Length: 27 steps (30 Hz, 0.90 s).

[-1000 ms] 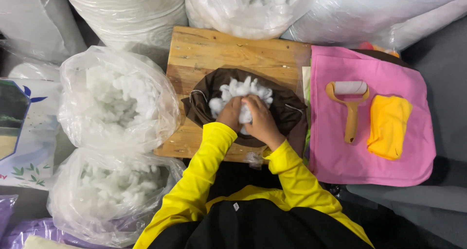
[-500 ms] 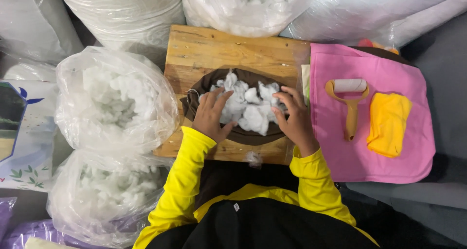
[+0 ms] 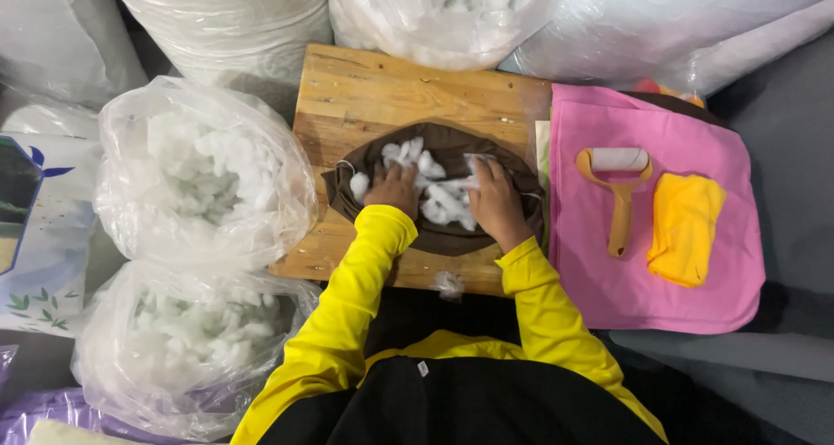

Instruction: Stuffing a brown pillowcase with white fiberfill, zipping it closed, and cleaning it with a lint roller.

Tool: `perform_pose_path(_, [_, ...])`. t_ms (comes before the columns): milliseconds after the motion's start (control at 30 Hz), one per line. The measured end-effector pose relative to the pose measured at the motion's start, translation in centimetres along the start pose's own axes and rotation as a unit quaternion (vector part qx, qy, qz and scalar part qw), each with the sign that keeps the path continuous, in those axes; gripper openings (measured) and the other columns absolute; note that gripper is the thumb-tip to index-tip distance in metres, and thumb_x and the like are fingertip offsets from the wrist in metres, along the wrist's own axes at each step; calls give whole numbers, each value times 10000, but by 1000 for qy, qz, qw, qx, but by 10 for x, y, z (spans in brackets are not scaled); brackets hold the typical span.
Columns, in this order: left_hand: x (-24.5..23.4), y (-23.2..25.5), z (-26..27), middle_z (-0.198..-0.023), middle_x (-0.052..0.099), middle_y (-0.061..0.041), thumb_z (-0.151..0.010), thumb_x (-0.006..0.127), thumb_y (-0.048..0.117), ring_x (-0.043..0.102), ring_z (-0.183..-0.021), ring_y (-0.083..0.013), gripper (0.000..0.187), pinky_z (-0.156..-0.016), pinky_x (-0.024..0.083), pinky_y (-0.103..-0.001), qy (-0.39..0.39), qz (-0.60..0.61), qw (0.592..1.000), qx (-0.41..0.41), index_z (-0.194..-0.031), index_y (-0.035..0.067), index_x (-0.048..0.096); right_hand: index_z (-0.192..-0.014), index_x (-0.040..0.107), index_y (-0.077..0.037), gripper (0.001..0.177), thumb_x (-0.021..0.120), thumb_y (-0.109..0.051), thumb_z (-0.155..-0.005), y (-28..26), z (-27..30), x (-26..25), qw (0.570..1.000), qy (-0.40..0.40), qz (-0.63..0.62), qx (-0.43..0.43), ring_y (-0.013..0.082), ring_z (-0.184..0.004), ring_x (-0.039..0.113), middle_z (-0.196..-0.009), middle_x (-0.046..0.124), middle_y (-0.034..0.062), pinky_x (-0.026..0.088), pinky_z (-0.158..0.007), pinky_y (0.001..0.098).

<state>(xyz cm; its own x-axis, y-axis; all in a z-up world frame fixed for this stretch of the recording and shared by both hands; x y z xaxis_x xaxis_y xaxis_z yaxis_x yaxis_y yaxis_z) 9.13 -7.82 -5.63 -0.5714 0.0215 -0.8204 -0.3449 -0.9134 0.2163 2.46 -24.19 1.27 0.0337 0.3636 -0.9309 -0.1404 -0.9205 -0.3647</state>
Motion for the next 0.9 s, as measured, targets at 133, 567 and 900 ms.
perform_pose_path(133, [14,0,19,-1640,272,-21,-995,501,503,207,-1543,-384,715,-1087,437,-595,6,-20,998,67,-1619,405,166,-1510,498,-80,591,641,-215,-953,-28,23,-24,997,-48,46,34,476,-1272,559,-1454,481,272,610,-839,556])
perform_pose_path(567, [31,-12,-16,-1515,471,-75,-965,600,245,394,-1451,-318,542,-1232,333,-411,178,-49,966,181,-1491,170,491,-1287,649,-250,336,643,-329,-961,-22,10,29,979,115,130,-105,329,-1224,555,-1265,595,72,487,-888,513])
perform_pose_path(900, [-47,25,87,-1396,501,-307,-872,795,415,476,-1337,-520,811,-1189,345,-566,412,134,850,298,-1494,18,459,-1198,716,-74,281,730,-95,-919,-22,43,-37,974,181,-62,-122,337,-1148,645,-1190,656,115,530,-963,441])
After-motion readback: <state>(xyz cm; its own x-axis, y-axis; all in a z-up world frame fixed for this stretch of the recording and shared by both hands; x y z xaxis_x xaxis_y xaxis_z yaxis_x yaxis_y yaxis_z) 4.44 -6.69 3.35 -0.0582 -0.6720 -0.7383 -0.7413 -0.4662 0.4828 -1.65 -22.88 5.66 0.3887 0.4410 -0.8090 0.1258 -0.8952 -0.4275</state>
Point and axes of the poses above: each hand's wrist, its own z-axis away from the middle knuckle, its own x-axis out of the palm, y = z × x, the point moved 9 cm from there along -z, towards the middle knuckle
